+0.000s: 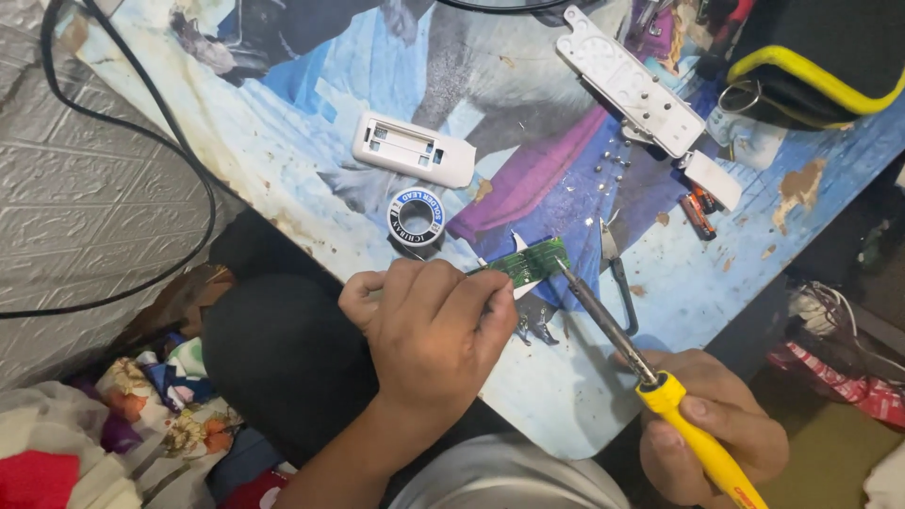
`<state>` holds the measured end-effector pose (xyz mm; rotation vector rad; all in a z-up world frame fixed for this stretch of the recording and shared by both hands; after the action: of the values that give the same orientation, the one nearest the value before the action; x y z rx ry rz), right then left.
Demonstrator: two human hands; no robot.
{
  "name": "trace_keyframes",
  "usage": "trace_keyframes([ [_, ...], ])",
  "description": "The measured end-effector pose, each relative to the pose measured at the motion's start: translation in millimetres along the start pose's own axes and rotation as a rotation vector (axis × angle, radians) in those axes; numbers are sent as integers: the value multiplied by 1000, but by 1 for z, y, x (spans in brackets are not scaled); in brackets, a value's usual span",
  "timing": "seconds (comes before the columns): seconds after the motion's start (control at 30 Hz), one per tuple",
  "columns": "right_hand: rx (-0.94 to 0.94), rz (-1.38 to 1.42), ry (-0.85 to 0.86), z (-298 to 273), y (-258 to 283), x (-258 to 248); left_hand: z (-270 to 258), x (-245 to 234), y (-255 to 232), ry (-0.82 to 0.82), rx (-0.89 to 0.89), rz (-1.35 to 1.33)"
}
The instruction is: Soldering wires and components onto a small green circuit board for an electronics repair.
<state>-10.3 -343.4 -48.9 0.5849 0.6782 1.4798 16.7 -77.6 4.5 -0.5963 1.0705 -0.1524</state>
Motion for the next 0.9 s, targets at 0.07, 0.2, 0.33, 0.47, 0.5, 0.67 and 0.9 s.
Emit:
trace_keyframes([
  [0.07,-18,20,25,-4,-3,-3,3,-1,-2,1,-3,-14],
  [0.2,-34,-55,-1,1,2,1,3,1,-1,7,-21,-14],
  [0.33,30,-64,68,4,6,2,5,1,-2,17,-25,-27],
  [0.47,-48,-46,62,-3,-3,-3,6,2,-1,42,-54,-23],
  [0.5,-48,-47,62,-2,-2,-3,6,2,-2,42,-54,-24],
  [0.67,-39,-67,37,-3,-1,-1,6,2,-3,43,-58,-12],
  [0.9,-15,-61,-56,-3,-3,5,5,-18,0,99,21,-11],
])
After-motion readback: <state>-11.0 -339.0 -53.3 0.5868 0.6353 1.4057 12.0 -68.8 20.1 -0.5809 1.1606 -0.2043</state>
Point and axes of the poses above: each hand's wrist, its own z-axis towards the middle knuckle, its own x-axis out of the palm, y = z × x, the point moved 3 cm from there along z, towards the middle knuckle, and after that the axes turned 15 degrees about -x, right-handed, at the moved point
